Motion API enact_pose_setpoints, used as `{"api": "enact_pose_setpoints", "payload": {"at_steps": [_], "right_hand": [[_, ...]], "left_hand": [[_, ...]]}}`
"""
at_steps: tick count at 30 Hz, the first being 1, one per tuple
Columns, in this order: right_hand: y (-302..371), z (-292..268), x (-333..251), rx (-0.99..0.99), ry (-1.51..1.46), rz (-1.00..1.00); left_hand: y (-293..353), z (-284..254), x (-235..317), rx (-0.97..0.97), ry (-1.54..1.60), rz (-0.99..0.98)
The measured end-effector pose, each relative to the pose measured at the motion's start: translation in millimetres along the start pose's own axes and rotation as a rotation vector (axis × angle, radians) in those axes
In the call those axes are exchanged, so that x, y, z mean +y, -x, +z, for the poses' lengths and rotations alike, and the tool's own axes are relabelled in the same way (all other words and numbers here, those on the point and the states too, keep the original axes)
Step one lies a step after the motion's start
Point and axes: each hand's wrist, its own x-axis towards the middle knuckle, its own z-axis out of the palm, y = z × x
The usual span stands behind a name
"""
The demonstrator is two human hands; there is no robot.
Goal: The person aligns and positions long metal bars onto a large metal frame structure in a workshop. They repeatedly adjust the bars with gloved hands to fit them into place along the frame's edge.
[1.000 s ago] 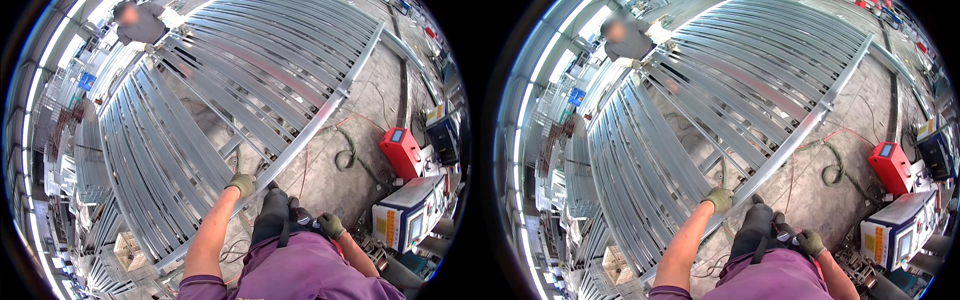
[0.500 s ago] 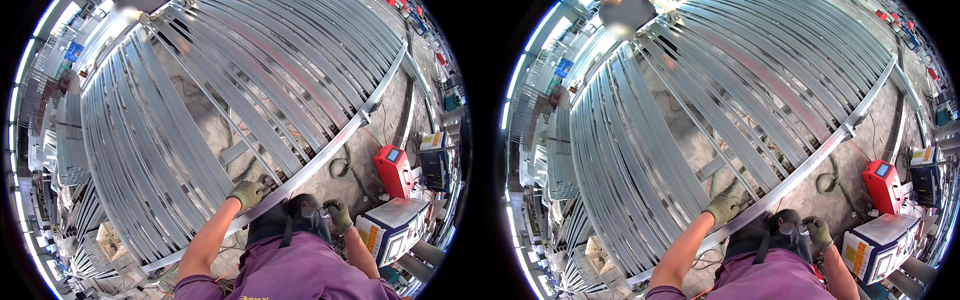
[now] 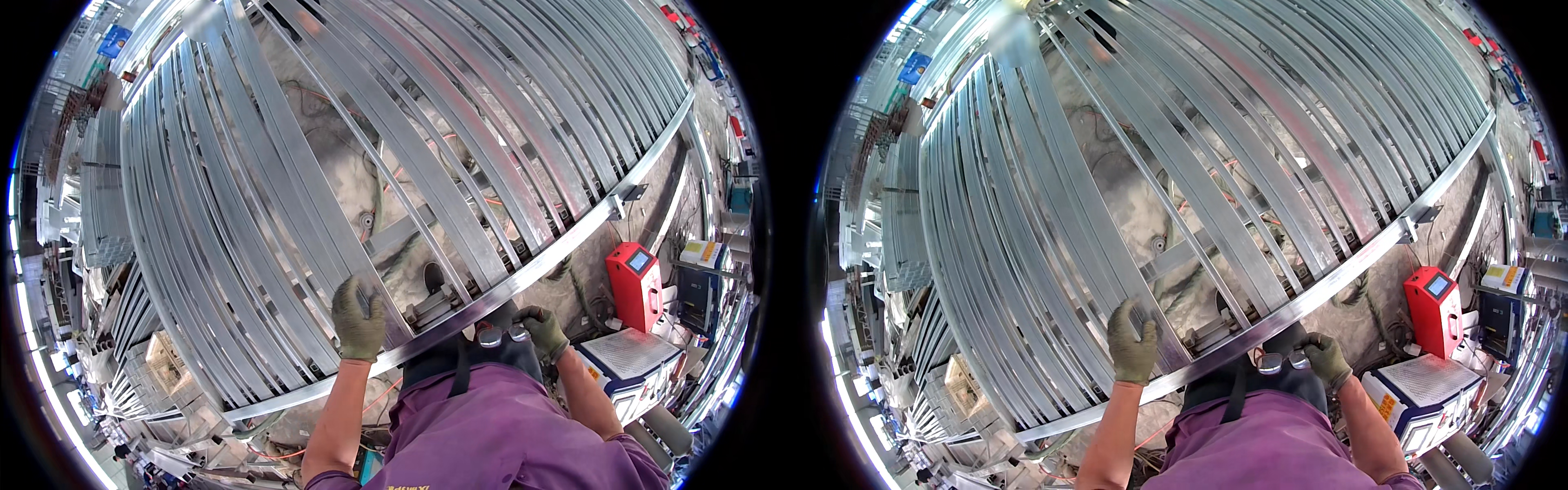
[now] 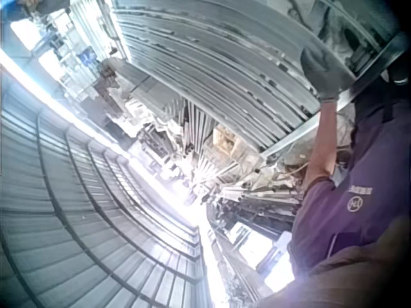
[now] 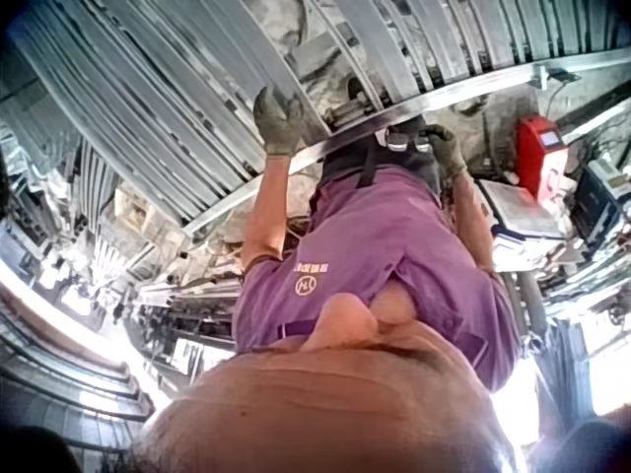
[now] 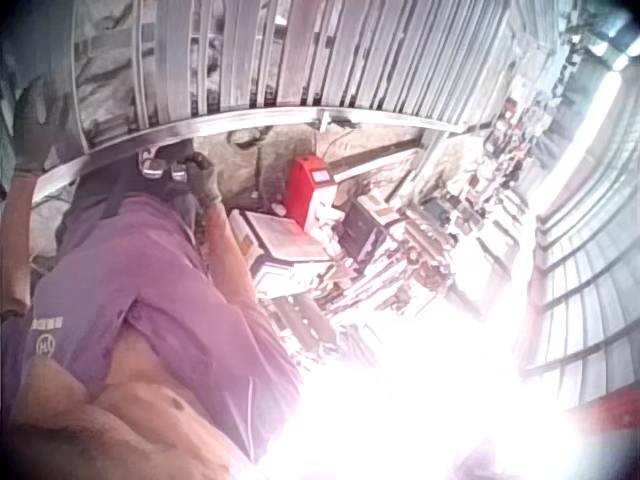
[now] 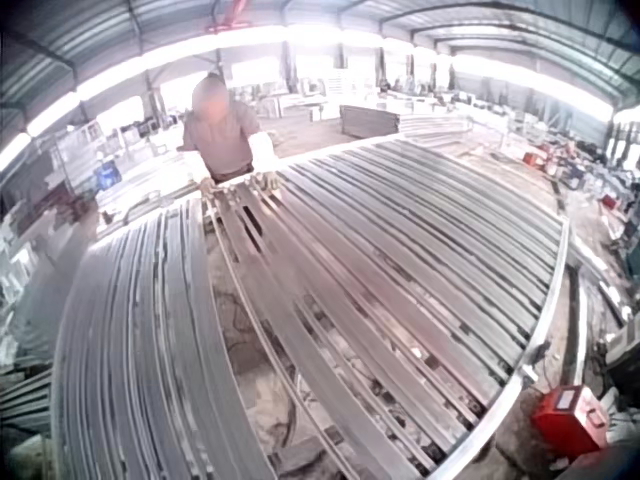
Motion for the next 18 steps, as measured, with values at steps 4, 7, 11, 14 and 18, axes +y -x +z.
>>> {"api": "enact_pose_setpoints", "payload": {"at_steps": [4, 7, 11, 14, 18], "right_hand": [[-9, -3, -4, -0.006, 0.013, 0.004], [-11, -3, -4, -0.005, 0.018, -0.004], [-10, -3, -10, 0.013, -0.031, 0.040], [-9, -5, -5, 0.027, -0.024, 0.054], [-9, -8, 3, 0.025, -0.051, 0.057]], "left_hand": [[17, 7, -14, 0.065, -0.143, -0.115], [18, 18, -13, 0.090, -0.196, -0.120], [11, 27, -11, 0.066, -0.217, -0.120], [-1, 28, 0, 0.044, -0.213, -0.128], [-15, 28, 10, 0.021, -0.240, -0.108]]}}
